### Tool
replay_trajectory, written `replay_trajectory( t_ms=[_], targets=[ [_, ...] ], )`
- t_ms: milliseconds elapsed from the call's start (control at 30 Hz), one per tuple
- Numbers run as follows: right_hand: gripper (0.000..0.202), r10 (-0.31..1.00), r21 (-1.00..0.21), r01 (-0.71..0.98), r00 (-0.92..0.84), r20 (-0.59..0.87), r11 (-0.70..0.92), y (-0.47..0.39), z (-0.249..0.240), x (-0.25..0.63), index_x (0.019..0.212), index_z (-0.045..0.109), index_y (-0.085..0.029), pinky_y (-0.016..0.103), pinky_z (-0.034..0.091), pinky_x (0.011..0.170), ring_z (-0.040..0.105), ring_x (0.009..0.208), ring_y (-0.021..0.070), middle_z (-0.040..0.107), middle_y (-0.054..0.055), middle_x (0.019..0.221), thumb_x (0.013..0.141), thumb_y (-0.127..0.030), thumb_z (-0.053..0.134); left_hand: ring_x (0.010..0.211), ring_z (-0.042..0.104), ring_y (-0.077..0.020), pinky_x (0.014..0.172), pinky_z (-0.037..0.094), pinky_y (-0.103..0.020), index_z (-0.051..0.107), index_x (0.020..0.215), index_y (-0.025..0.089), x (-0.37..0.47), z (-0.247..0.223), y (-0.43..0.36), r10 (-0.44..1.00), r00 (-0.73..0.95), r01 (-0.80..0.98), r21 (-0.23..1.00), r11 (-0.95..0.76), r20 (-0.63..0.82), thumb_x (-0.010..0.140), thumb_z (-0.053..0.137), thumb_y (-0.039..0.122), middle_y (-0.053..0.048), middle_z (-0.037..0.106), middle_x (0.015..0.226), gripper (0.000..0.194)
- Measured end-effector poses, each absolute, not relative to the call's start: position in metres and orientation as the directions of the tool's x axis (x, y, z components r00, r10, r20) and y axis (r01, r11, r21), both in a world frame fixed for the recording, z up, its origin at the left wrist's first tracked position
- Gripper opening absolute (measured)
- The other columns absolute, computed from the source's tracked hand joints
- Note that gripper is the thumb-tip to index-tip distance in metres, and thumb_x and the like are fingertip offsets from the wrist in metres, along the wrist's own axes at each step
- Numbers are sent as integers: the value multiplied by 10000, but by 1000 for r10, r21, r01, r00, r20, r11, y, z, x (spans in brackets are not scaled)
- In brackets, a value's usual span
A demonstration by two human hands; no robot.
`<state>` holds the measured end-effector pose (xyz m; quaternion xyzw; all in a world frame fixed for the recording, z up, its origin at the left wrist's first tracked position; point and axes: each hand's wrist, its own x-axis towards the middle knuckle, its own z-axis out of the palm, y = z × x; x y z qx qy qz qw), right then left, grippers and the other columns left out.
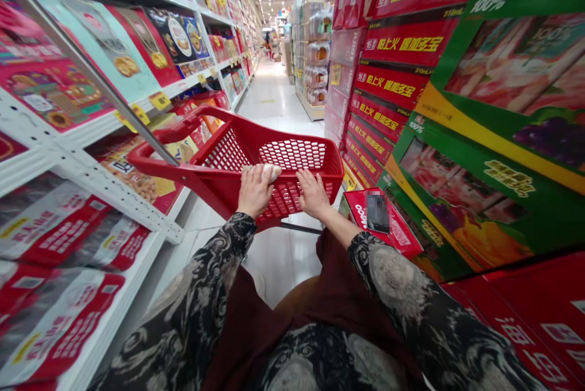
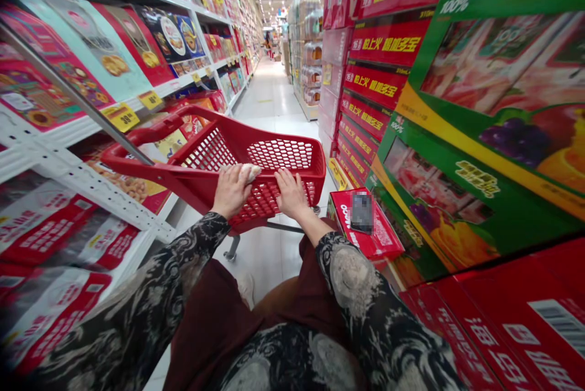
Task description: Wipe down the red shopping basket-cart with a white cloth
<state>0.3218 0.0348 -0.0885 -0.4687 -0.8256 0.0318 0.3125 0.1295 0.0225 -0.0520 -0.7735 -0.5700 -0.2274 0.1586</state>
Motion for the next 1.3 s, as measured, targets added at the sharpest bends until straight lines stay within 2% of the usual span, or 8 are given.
replay_trajectory(
  t_ms=[133, 233, 367, 467, 633, 833, 1033, 1300],
  targets=[
    [607, 813, -466, 724, -226, 537, 509, 33, -73, 300, 1411, 325, -106, 463, 172, 1128, 258, 1377, 219, 330, 125, 1477, 813, -160, 411, 1335, 325, -321, 1110, 209, -545, 381, 1338, 63, 141, -62, 27, 802, 270, 923, 94, -373, 533, 827, 451, 258, -213, 412, 1401, 551],
    [537, 818, -484, 702, -253, 516, 522, 32, -61, 280, 1397, 363, -139, 401, 235, 1114, 272, 1370, 201, 351, 105, 1469, 864, -193, 398, 1340, 337, -280, 1104, 267, -501, 256, 1387, 40, 145, -69, 31, 776, 268, 859, 223, -461, 571, 827, 423, 236, -234, 405, 1400, 617],
    [477, 858, -450, 760, -271, 436, 469, 31, -55, 265, 1384, 389, -216, 484, 249, 1087, 276, 1359, 257, 358, 82, 1465, 916, -308, 405, 1344, 346, -222, 1080, 333, -423, 124, 1435, 98, 134, -70, 24, 743, 259, 785, 313, -534, 618, 811, 454, 253, -203, 341, 1454, 723],
    [464, 850, -379, 797, -294, 436, 470, 32, -56, 261, 1339, 442, -240, 530, 236, 1073, 282, 1343, 289, 358, 82, 1463, 896, -372, 476, 1377, 279, -258, 1119, 219, -501, 201, 1423, 111, 120, -62, 11, 788, 173, 887, 254, -385, 591, 787, 496, 301, -192, 316, 1474, 727],
    [387, 838, -317, 824, -304, 453, 470, 34, -55, 265, 1267, 490, -243, 524, 233, 1071, 350, 1291, 256, 422, 81, 1415, 880, -256, 492, 1398, 210, -293, 1115, 91, -592, 311, 1400, 113, 117, -47, -1, 908, 62, 988, 100, -114, 414, 795, 466, 317, -162, 324, 1479, 657],
    [408, 847, -275, 874, -238, 476, 400, 36, -69, 328, 1268, 488, -241, 527, 181, 1088, 366, 1283, 238, 456, 78, 1389, 868, -179, 438, 1409, 176, -291, 1108, 98, -611, 322, 1408, 132, 123, -43, -2, 929, 61, 998, 6, -67, 364, 801, 442, 291, -132, 284, 1501, 638],
    [449, 847, -360, 901, -14, 531, 241, 35, -91, 377, 1268, 508, -177, 551, 187, 1077, 321, 1322, 284, 430, 124, 1406, 825, -153, 439, 1409, 163, -306, 1097, 126, -621, 343, 1397, 109, 126, -44, -3, 932, 59, 998, -25, -53, 358, 796, 441, 280, -147, 266, 1506, 633],
    [478, 866, -304, 900, -137, 480, 311, 36, -84, 333, 1344, 453, -284, 600, 165, 1063, 232, 1363, 320, 327, 102, 1476, 871, -338, 502, 1409, 159, -315, 1087, 136, -632, 331, 1403, 103, 127, -41, -4, 941, 54, 998, -35, -45, 334, 785, 440, 281, -159, 252, 1509, 653]
  ],
)
